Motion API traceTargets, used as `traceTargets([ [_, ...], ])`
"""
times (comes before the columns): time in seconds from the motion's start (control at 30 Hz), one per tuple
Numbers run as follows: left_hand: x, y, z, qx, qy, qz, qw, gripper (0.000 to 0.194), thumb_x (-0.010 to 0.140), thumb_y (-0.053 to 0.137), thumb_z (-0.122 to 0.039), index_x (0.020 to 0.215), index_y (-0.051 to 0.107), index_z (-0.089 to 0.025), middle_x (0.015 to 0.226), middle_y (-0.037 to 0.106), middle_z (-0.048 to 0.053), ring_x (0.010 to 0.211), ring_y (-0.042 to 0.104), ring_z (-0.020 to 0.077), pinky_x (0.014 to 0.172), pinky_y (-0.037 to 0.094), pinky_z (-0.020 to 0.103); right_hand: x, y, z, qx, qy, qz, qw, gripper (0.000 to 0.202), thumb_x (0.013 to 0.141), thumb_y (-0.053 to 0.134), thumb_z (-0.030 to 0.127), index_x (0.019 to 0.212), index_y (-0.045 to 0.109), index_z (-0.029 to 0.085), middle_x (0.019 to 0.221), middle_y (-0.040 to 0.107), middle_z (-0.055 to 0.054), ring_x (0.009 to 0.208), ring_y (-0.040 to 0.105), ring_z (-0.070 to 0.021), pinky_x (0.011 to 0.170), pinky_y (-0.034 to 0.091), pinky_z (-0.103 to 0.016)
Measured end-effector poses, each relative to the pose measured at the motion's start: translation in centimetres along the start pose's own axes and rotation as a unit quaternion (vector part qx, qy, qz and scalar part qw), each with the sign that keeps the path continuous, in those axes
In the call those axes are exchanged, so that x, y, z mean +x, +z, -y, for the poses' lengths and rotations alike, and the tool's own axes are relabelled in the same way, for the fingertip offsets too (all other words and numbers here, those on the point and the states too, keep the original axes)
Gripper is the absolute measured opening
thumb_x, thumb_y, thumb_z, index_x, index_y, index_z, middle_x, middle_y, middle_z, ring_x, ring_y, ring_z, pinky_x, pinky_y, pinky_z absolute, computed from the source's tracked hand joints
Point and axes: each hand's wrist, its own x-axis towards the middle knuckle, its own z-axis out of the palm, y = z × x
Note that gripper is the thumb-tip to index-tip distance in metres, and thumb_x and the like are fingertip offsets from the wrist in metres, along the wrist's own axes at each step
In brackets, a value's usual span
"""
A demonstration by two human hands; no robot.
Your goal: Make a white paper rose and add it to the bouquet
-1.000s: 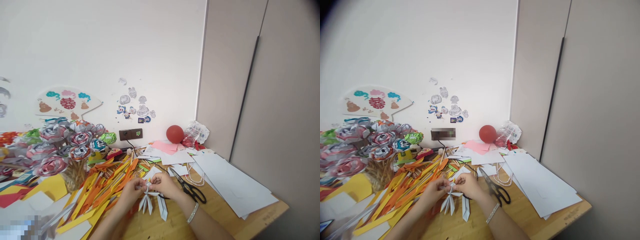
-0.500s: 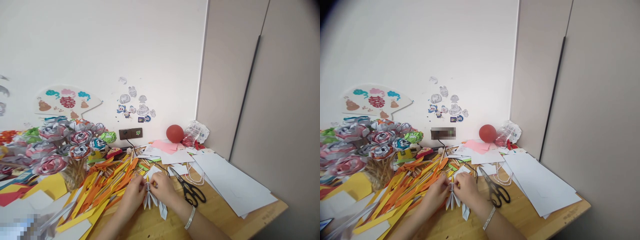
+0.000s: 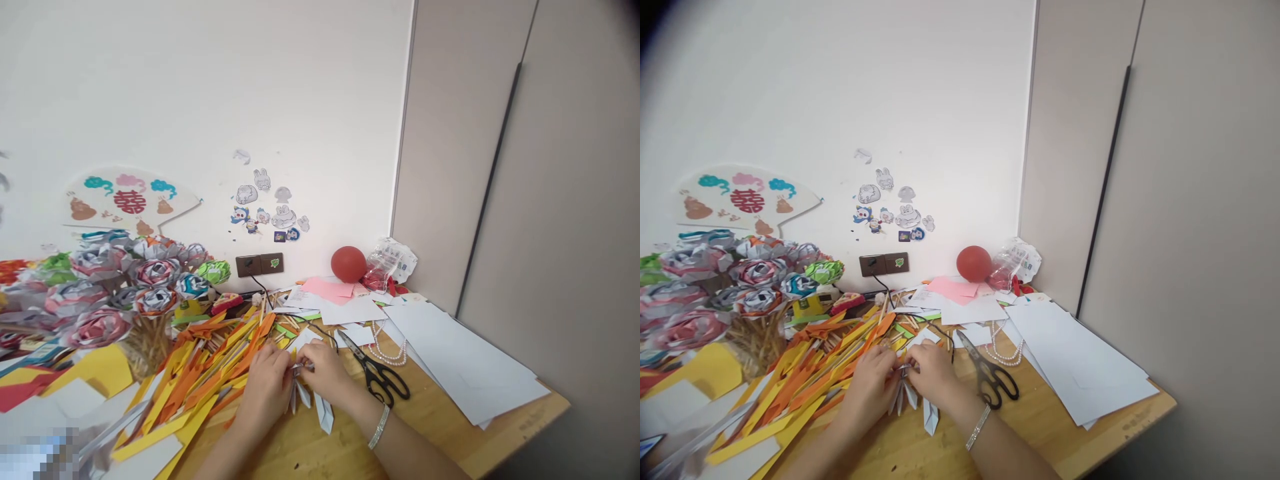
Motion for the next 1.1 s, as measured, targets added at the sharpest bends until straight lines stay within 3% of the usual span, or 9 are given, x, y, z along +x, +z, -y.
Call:
traceTargets([
  [0.1,0.2,-0.1,0.4,-0.139,-0.068,0.039,0.987,0.008,0.068,0.045,-0.015,0.063,0.049,-0.020,0.066,0.055,0.003,0.067,0.052,0.0203,0.062,0.040,0.031,0.0,0.0,0.3,-0.010,-0.031,-0.015,0.999,0.015,0.067,0.053,0.005,0.069,0.057,0.019,0.072,0.058,0.000,0.076,0.052,-0.0155,0.067,0.037,-0.024],
  [0.2,0.6,-0.4,1.2,-0.334,-0.175,0.074,0.923,0.015,0.068,0.044,-0.020,0.081,0.052,-0.020,0.064,0.056,-0.001,0.064,0.055,0.0179,0.061,0.043,0.029,-0.1,0.2,0.5,-0.018,-0.082,-0.016,0.996,0.017,0.066,0.051,0.003,0.069,0.055,0.019,0.072,0.060,-0.001,0.078,0.052,-0.0165,0.069,0.038,-0.024],
  [0.3,0.9,-0.8,2.0,-0.395,-0.215,0.108,0.887,0.023,0.069,0.049,-0.029,0.088,0.056,-0.018,0.067,0.061,0.000,0.070,0.057,0.0190,0.067,0.044,0.030,-0.2,0.3,0.6,-0.020,-0.114,-0.005,0.993,0.017,0.067,0.051,0.003,0.070,0.056,0.019,0.074,0.061,-0.002,0.080,0.052,-0.0171,0.070,0.038,-0.025],
  [0.43,1.2,-0.8,2.6,-0.342,-0.162,0.145,0.914,0.024,0.071,0.052,-0.038,0.065,0.059,-0.017,0.068,0.061,0.003,0.070,0.056,0.0194,0.069,0.042,0.030,-0.3,0.4,0.6,-0.007,-0.115,0.008,0.993,0.017,0.068,0.053,0.006,0.078,0.057,0.019,0.078,0.061,-0.002,0.080,0.053,-0.0168,0.069,0.040,-0.024],
  [0.83,1.1,-0.9,1.8,-0.316,-0.183,0.082,0.927,0.029,0.073,0.050,-0.044,0.059,0.052,-0.018,0.054,0.046,-0.004,0.053,0.046,0.0127,0.052,0.036,0.023,-0.6,-0.2,0.8,-0.064,-0.237,0.002,0.969,0.022,0.080,0.037,0.008,0.078,0.058,0.017,0.075,0.060,-0.006,0.077,0.049,-0.0186,0.070,0.042,-0.029],
  [1.0,1.1,-0.8,2.0,-0.304,-0.173,0.088,0.933,0.024,0.072,0.050,-0.038,0.060,0.054,-0.018,0.057,0.050,-0.003,0.057,0.048,0.0140,0.056,0.037,0.024,-0.8,0.3,1.1,0.022,-0.165,-0.036,0.985,0.015,0.078,0.047,0.014,0.089,0.057,0.018,0.078,0.060,-0.005,0.077,0.052,-0.0178,0.069,0.042,-0.028],
  [1.1,1.1,-0.7,1.8,-0.295,-0.197,0.082,0.931,0.020,0.068,0.051,-0.035,0.058,0.054,-0.018,0.054,0.050,-0.003,0.055,0.047,0.0146,0.055,0.037,0.025,-0.8,0.9,1.1,0.045,-0.103,-0.033,0.993,0.026,0.073,0.053,0.011,0.097,0.056,0.019,0.084,0.061,-0.004,0.080,0.054,-0.0175,0.071,0.042,-0.028],
])
